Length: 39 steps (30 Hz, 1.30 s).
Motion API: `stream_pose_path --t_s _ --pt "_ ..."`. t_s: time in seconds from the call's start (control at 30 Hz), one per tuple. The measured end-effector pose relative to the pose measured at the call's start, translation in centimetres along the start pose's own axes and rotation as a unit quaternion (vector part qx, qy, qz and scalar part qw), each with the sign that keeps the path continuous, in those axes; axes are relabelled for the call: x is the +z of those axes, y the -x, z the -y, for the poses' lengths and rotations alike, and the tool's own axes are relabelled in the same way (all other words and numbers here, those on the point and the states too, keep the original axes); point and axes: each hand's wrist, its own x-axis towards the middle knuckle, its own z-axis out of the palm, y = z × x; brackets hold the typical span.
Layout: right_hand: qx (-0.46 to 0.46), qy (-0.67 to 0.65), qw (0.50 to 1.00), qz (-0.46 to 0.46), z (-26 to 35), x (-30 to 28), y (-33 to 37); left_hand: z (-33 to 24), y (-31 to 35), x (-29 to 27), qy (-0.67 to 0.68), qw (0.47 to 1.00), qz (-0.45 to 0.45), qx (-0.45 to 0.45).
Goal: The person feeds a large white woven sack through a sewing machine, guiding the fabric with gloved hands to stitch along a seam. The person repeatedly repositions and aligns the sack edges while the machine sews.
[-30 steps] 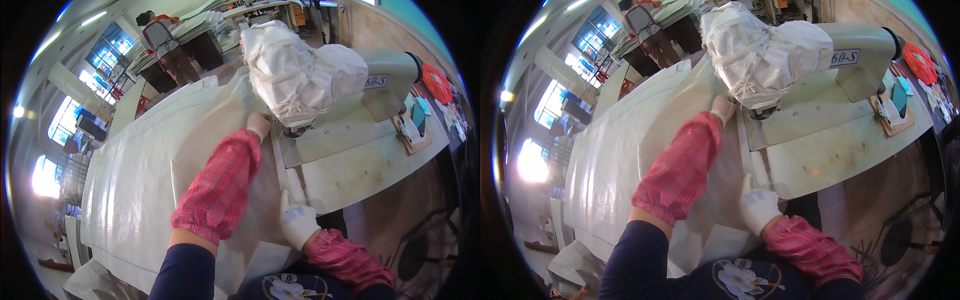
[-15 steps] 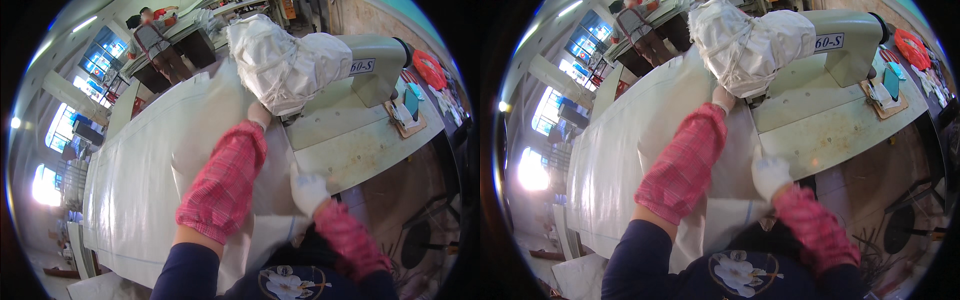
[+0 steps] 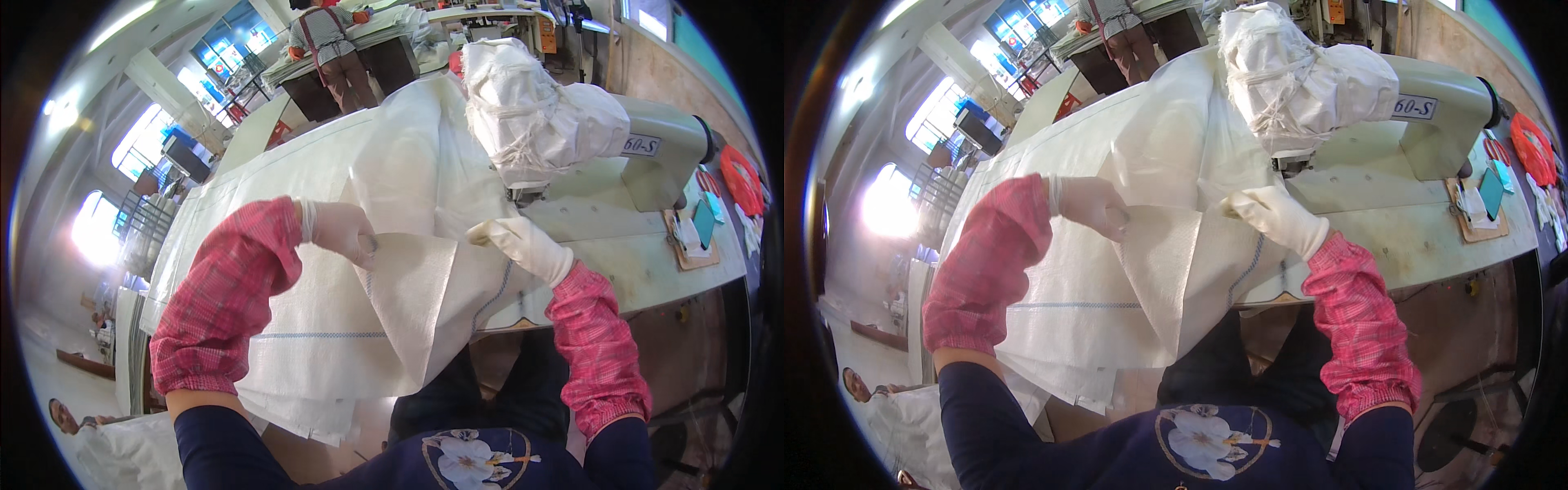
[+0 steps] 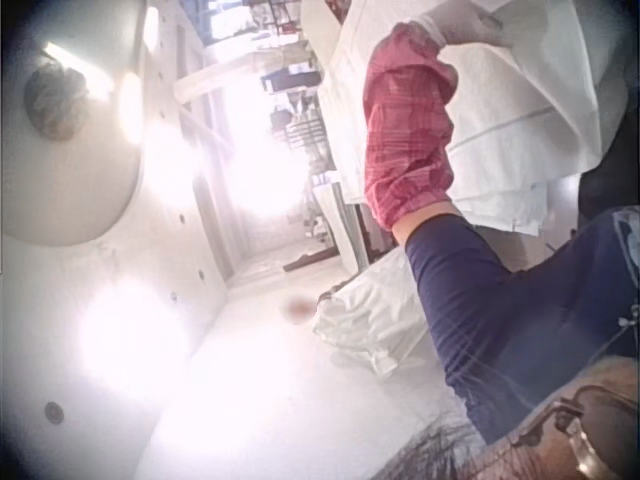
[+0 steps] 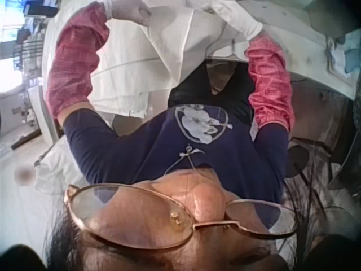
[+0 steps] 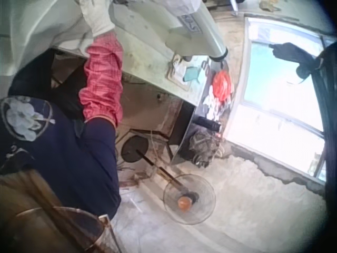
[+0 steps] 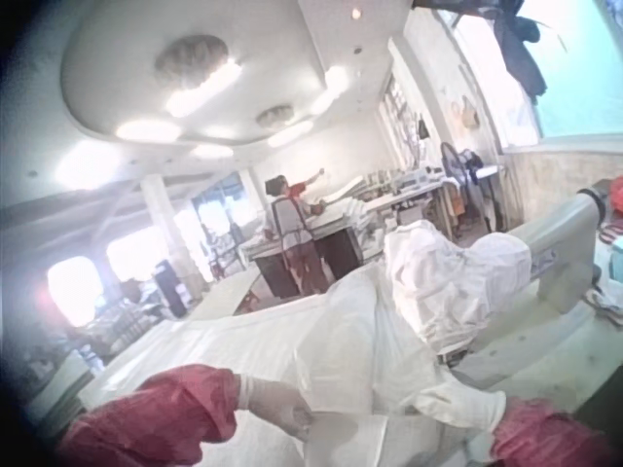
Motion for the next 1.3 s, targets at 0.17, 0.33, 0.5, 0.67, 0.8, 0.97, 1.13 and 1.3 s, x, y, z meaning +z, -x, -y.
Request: stream_pose_path --t_s 0.17,0.33,0.5,0.67,0.8,0.97,1.13,1.3 --pt "-0.028 -0.032 0.973 0.225 6.6 1.7 3.8 -8.6 5.5 3.5 -0.054 0.973 -0.114 0.193" --pt "-0.11 0.009 0.969 0.221 10.5 4.4 8.8 -12.9 6.6 4.3 -0.215 0.844 -0.315 0.378" --pt "-0.182 0.051 0.976 0.106 11.2 5.3 12.5 -15.8 7.3 2.3 -0.265 0.924 -0.104 0.255" --pt "-0.314 0.244 0.914 0.077 12.7 6.6 12.2 -22.5 16.6 5.5 -0.138 0.916 0.088 0.366" --pt "-0.415 0.356 0.829 -0.117 17.7 4.1 7.2 -24.7 16.8 7.3 -0.034 0.876 -0.289 0.385" --pt "-0.322 0.116 0.83 -0.44 19.2 -2.3 1.7 -19.0 10.3 7.7 0.365 0.882 0.298 -0.024" --pt "-0.266 0.091 0.95 -0.135 11.5 8.6 9.8 -4.5 13.8 3.0 0.728 0.437 -0.528 -0.028" --pt "-0.228 0.001 0.973 -0.037 6.8 18.8 15.5 -9.9 10.8 6.9 -0.012 0.985 0.161 -0.056"
